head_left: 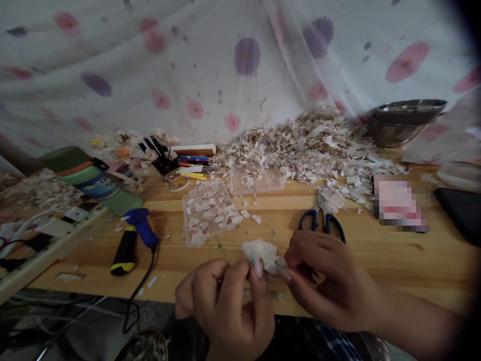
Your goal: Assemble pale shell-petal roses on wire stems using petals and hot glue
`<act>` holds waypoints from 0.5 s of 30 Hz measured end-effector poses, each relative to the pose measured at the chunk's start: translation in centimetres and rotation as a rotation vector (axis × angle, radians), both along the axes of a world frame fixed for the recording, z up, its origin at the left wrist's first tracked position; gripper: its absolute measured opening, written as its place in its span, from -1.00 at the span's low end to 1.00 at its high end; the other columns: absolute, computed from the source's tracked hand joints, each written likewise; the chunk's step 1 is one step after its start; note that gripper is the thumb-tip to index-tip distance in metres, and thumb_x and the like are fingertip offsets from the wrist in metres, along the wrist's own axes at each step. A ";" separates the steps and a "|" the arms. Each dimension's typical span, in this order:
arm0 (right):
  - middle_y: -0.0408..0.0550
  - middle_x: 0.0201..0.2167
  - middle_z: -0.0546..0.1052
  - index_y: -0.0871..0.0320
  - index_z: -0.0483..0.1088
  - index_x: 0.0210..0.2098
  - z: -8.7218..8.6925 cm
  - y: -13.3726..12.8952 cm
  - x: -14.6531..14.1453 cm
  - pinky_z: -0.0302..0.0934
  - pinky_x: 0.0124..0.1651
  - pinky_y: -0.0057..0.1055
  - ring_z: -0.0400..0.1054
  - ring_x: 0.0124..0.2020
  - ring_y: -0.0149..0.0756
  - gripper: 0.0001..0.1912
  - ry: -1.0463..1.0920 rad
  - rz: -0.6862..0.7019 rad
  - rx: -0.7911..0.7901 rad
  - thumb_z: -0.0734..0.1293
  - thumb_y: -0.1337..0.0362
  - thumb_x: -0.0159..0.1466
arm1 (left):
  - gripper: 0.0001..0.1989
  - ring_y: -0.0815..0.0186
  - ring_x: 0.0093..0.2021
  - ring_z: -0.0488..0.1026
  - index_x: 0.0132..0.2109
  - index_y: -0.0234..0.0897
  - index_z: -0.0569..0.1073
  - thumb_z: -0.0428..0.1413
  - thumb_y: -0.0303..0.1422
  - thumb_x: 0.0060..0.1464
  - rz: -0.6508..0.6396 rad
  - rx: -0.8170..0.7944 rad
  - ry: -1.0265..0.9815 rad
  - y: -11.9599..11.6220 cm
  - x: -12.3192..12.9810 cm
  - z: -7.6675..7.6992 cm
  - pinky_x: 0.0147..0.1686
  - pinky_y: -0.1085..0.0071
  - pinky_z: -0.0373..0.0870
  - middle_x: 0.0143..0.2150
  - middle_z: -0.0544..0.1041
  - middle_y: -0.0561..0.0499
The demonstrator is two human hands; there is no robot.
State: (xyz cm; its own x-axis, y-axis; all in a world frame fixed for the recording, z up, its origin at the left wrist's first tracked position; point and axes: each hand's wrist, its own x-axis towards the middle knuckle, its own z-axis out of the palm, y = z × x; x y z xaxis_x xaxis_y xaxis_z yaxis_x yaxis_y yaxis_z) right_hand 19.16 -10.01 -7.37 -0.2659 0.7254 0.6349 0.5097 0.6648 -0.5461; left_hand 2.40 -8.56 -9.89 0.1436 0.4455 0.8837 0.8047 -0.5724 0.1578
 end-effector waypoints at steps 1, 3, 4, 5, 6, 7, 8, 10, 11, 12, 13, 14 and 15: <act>-0.20 -0.62 0.29 0.16 0.23 -0.46 -0.1 0.1 0.0 0.01 -0.51 -0.49 0.18 -0.57 -0.46 -0.87 -0.014 -0.001 0.001 0.23 0.45 0.21 | -0.93 0.32 -0.41 0.21 -0.33 -0.24 0.38 0.13 -0.45 -0.02 -0.010 0.002 0.010 0.0 0.0 0.0 -0.35 0.29 0.06 -0.40 0.27 0.03; -0.20 -0.61 0.29 0.16 0.22 -0.46 -0.2 0.2 0.1 0.00 -0.49 -0.47 0.17 -0.56 -0.45 -0.84 -0.039 -0.001 -0.014 0.20 0.46 0.24 | -0.94 0.32 -0.41 0.21 -0.32 -0.24 0.38 0.11 -0.46 0.00 -0.028 0.011 0.029 0.0 0.0 -0.1 -0.34 0.29 0.07 -0.39 0.28 0.02; -0.19 -0.60 0.28 0.15 0.21 -0.46 -0.2 0.2 0.2 0.00 -0.49 -0.47 0.17 -0.55 -0.44 -0.84 -0.048 0.000 -0.024 0.19 0.45 0.25 | -0.95 0.31 -0.40 0.21 -0.32 -0.24 0.39 0.10 -0.46 0.01 -0.030 0.016 0.030 0.0 -0.1 -0.1 -0.34 0.29 0.07 -0.39 0.28 0.02; -0.18 -0.59 0.29 0.16 0.21 -0.45 -0.2 0.2 0.2 0.00 -0.48 -0.46 0.18 -0.54 -0.43 -0.84 -0.055 0.003 -0.030 0.19 0.45 0.25 | -0.95 0.31 -0.39 0.22 -0.31 -0.23 0.39 0.10 -0.46 0.01 -0.032 0.018 0.029 0.1 -0.2 -0.1 -0.33 0.29 0.08 -0.38 0.29 0.02; -0.18 -0.59 0.29 0.16 0.21 -0.44 -0.2 0.3 0.3 0.01 -0.47 -0.46 0.18 -0.54 -0.43 -0.85 -0.061 0.009 -0.030 0.18 0.45 0.26 | -0.94 0.31 -0.39 0.22 -0.31 -0.23 0.39 0.10 -0.46 0.01 -0.034 0.019 0.026 0.1 -0.3 -0.2 -0.33 0.29 0.08 -0.38 0.29 0.02; -0.18 -0.58 0.29 0.16 0.22 -0.43 -0.2 0.3 0.3 0.01 -0.46 -0.45 0.18 -0.53 -0.42 -0.85 -0.067 0.014 -0.026 0.18 0.45 0.26 | -0.94 0.30 -0.39 0.22 -0.31 -0.23 0.40 0.11 -0.46 0.00 -0.040 0.017 0.024 0.2 -0.4 -0.2 -0.34 0.29 0.08 -0.38 0.28 0.02; -0.18 -0.58 0.29 0.16 0.22 -0.43 -0.2 0.3 0.3 0.01 -0.46 -0.45 0.18 -0.53 -0.42 -0.85 -0.071 0.018 -0.020 0.18 0.46 0.26 | -0.93 0.30 -0.39 0.23 -0.31 -0.23 0.40 0.12 -0.46 -0.01 -0.046 0.018 0.027 0.2 -0.4 -0.2 -0.34 0.29 0.09 -0.39 0.28 0.02; -0.17 -0.58 0.29 0.16 0.22 -0.42 -0.2 0.3 0.3 0.01 -0.45 -0.45 0.18 -0.52 -0.41 -0.85 -0.079 0.020 -0.017 0.18 0.46 0.27 | -0.91 0.30 -0.40 0.23 -0.31 -0.25 0.41 0.14 -0.46 -0.04 -0.059 0.025 0.056 0.2 -0.6 -0.3 -0.36 0.30 0.09 -0.38 0.27 0.02; -0.18 -0.58 0.28 0.16 0.22 -0.42 -0.2 0.3 0.3 0.00 -0.45 -0.44 0.17 -0.53 -0.41 -0.85 -0.082 0.021 -0.014 0.17 0.46 0.27 | -0.90 0.31 -0.41 0.22 -0.30 -0.26 0.42 0.15 -0.46 -0.05 -0.069 0.035 0.072 0.2 -0.7 -0.3 -0.37 0.30 0.09 -0.39 0.27 0.02; -0.18 -0.58 0.28 0.16 0.22 -0.42 -0.2 0.3 0.3 -0.01 -0.45 -0.44 0.17 -0.53 -0.41 -0.85 -0.083 0.020 -0.013 0.18 0.45 0.28 | -0.89 0.32 -0.41 0.23 -0.30 -0.27 0.42 0.15 -0.46 -0.05 -0.077 0.048 0.086 0.2 -0.8 -0.3 -0.37 0.30 0.10 -0.39 0.28 0.02; -0.18 -0.58 0.27 0.16 0.22 -0.42 -0.2 0.3 0.3 -0.01 -0.46 -0.44 0.16 -0.53 -0.42 -0.85 -0.084 0.018 -0.010 0.18 0.45 0.28 | -0.89 0.32 -0.41 0.23 -0.29 -0.28 0.43 0.15 -0.46 -0.06 -0.082 0.059 0.095 0.2 -0.8 -0.3 -0.36 0.30 0.10 -0.38 0.28 0.02; -0.19 -0.58 0.27 0.16 0.22 -0.41 -0.2 0.4 0.3 -0.02 -0.46 -0.44 0.16 -0.53 -0.42 -0.86 -0.086 0.017 -0.007 0.18 0.45 0.28 | -0.88 0.32 -0.41 0.23 -0.29 -0.28 0.44 0.15 -0.47 -0.06 -0.083 0.060 0.093 0.2 -0.8 -0.3 -0.35 0.30 0.11 -0.38 0.29 0.02; -0.19 -0.58 0.27 0.17 0.22 -0.41 -0.2 0.4 0.4 -0.02 -0.46 -0.44 0.16 -0.53 -0.42 -0.86 -0.090 0.015 -0.002 0.19 0.45 0.27 | -0.88 0.31 -0.40 0.24 -0.29 -0.29 0.44 0.14 -0.48 -0.05 -0.086 0.057 0.086 0.2 -0.8 -0.3 -0.34 0.29 0.11 -0.37 0.29 0.01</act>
